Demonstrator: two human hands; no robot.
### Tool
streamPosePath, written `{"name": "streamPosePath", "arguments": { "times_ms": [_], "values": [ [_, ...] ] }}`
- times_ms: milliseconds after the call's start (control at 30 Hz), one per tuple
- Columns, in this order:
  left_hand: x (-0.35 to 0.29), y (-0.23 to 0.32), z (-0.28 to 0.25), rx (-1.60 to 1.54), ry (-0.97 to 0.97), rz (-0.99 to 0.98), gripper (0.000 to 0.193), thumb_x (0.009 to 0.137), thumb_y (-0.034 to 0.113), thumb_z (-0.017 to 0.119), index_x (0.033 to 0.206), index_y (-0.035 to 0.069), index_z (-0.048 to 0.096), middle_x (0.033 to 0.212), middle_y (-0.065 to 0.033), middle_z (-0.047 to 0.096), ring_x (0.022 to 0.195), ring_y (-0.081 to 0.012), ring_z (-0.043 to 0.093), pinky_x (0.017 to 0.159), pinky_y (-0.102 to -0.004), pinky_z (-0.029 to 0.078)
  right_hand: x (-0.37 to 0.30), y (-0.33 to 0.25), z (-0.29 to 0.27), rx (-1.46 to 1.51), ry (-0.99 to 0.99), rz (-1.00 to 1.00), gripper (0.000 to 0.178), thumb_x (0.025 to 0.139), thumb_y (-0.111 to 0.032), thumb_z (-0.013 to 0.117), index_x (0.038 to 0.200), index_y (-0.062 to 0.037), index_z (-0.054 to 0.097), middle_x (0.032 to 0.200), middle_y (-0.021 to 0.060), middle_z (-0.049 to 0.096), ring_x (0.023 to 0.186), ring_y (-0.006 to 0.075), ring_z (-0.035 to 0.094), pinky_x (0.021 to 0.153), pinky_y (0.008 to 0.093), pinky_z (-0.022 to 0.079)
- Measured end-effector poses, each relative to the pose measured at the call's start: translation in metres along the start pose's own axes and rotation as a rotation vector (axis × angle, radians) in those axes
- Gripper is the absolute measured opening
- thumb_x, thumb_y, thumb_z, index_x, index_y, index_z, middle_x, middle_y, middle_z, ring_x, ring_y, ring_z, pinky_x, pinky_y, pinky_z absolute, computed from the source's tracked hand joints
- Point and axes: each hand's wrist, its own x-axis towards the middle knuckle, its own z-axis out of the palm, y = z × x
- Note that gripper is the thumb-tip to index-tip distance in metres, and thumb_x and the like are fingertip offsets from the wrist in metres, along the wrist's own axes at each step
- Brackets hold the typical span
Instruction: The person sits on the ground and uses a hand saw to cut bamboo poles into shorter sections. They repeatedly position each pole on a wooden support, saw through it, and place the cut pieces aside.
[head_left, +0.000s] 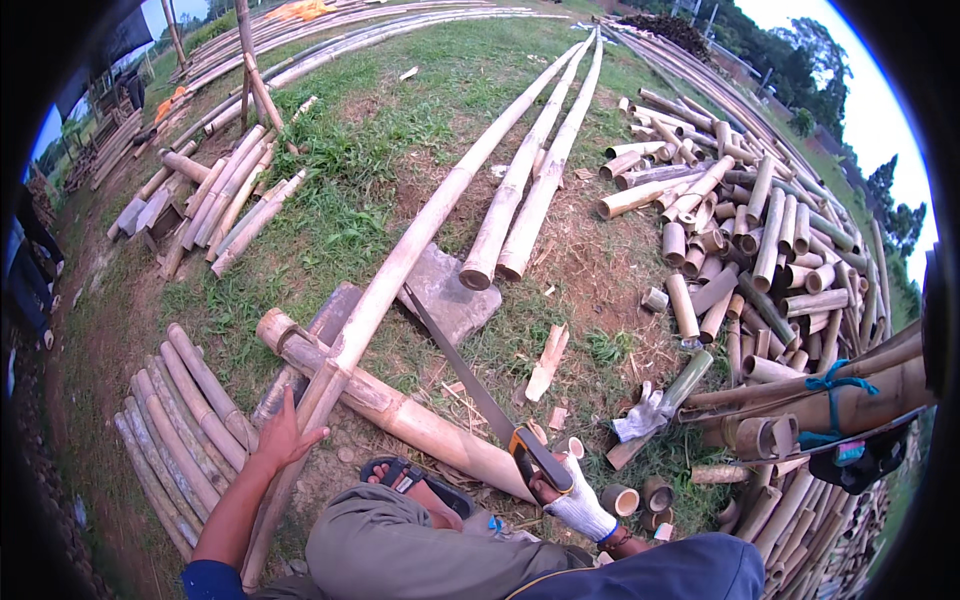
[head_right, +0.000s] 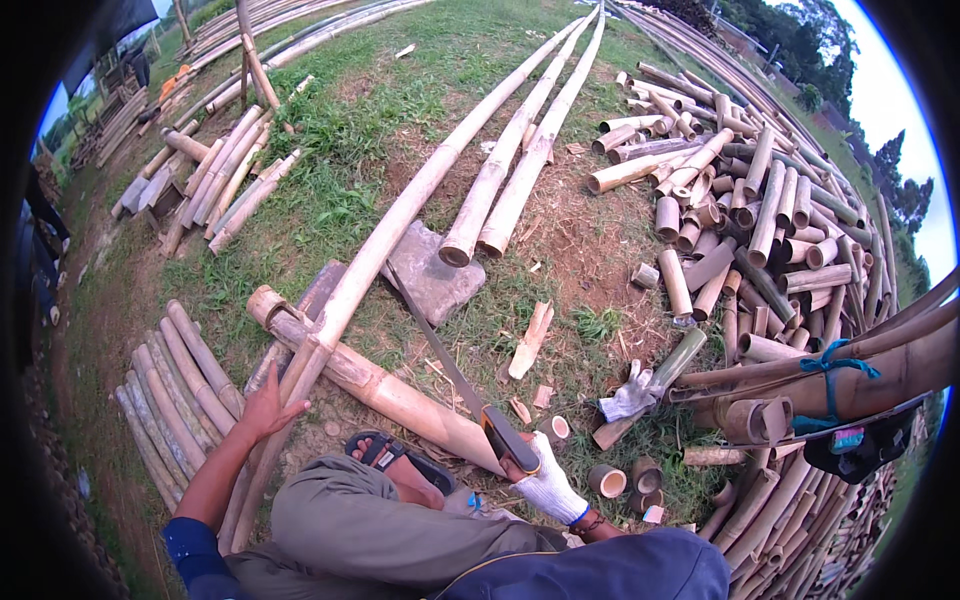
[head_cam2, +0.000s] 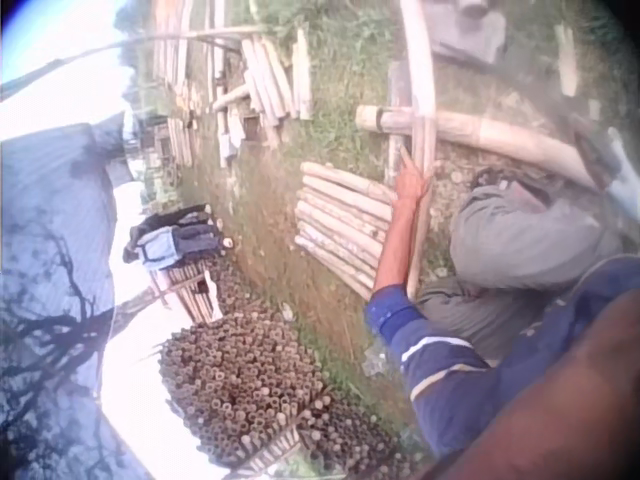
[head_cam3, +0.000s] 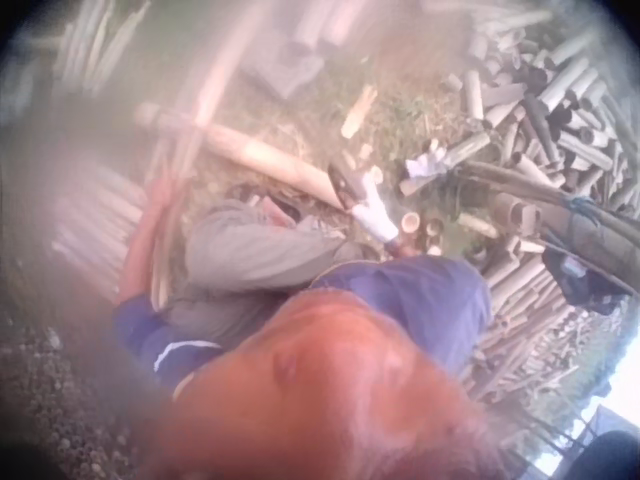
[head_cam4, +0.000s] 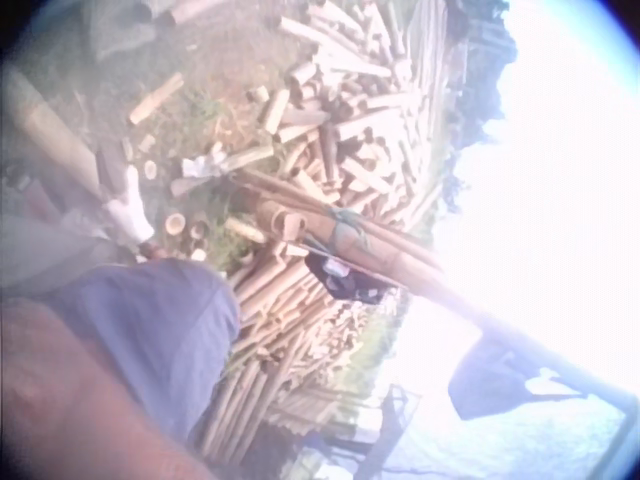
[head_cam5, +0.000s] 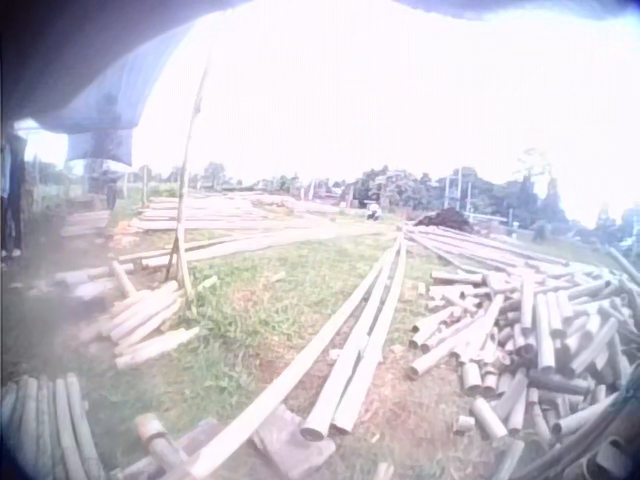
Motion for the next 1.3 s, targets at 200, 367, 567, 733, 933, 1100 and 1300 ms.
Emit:
{"name": "streamPosePath", "arguments": {
  "times_ms": [200,367,567,733,933,1100,1300],
  "values": [
    [0.025,0.032,0.012,-0.137,0.129,-0.183,0.135,0.068,0.045,0.102,0.173,0.01,0.024,0.127,-0.0323,0.075,0.12,-0.0489,0.073,0.106,-0.0553,0.057,0.002,0.02,0.022,0.141,0.055,-0.022,0.05,0.106,-0.013,0.072,0.146,-0.0044,0.044,0.109,0.0043,0.073,0.101,0.0116,0.069,0.092,0.0319,0.056],
    [0.017,0.045,0.009,-0.177,0.187,-0.224,0.121,0.068,0.033,0.1,0.167,0.01,0.033,0.121,-0.0319,0.077,0.114,-0.0492,0.074,0.103,-0.0555,0.059,0.006,-0.006,0.032,0.255,0.118,0.03,0.051,0.106,-0.011,0.07,0.149,-0.0057,0.042,0.112,0.0049,0.072,0.105,0.0126,0.069,0.094,0.0319,0.055],
    [0.0,0.031,0.01,-0.218,0.155,-0.232,0.114,0.066,0.035,0.1,0.161,0.01,0.041,0.123,-0.0314,0.076,0.118,-0.0502,0.073,0.106,-0.0548,0.057,0.012,-0.005,0.017,0.035,0.061,-0.205,0.046,0.104,-0.003,0.068,0.144,-0.0074,0.043,0.11,0.005,0.067,0.1,0.0146,0.068,0.092,0.0328,0.056],
    [-0.02,0.008,0.009,-0.301,0.088,-0.229,0.102,0.068,0.04,0.098,0.154,0.011,0.051,0.13,-0.029,0.075,0.124,-0.0471,0.071,0.108,-0.0516,0.056,0.028,-0.008,0.036,-0.029,-0.113,-0.176,0.033,0.107,-0.001,0.065,0.134,-0.0077,0.048,0.115,0.0074,0.065,0.102,0.0148,0.067,0.091,0.029,0.058],
    [-0.018,0.001,0.011,-0.274,0.059,-0.217,0.097,0.069,0.046,0.094,0.151,0.012,0.055,0.122,-0.0274,0.077,0.119,-0.0475,0.072,0.106,-0.0524,0.056,0.088,-0.014,0.102,0.292,-0.418,-0.027,0.042,0.103,0.011,0.061,0.139,-0.0067,0.048,0.122,0.0052,0.058,0.108,0.0101,0.062,0.094,0.0243,0.055],
    [-0.022,0.0,0.018,-0.27,0.101,-0.205,0.107,0.066,0.052,0.097,0.154,0.011,0.054,0.122,-0.028,0.077,0.121,-0.0475,0.072,0.107,-0.0536,0.056,0.115,-0.042,0.151,-0.041,-0.402,-0.396,0.039,0.099,0.008,0.059,0.135,-0.0011,0.048,0.114,0.0063,0.053,0.1,0.0115,0.057,0.087,0.0253,0.051],
    [-0.02,0.005,0.013,-0.289,0.153,-0.187,0.118,0.061,0.061,0.099,0.159,0.016,0.052,0.134,-0.0317,0.073,0.129,-0.0495,0.068,0.112,-0.0549,0.054,0.152,-0.044,0.153,-0.069,-0.515,-0.301,0.053,0.1,0.001,0.071,0.146,-0.005,0.048,0.125,0.0016,0.055,0.11,0.0083,0.06,0.097,0.024,0.051]
  ]
}}
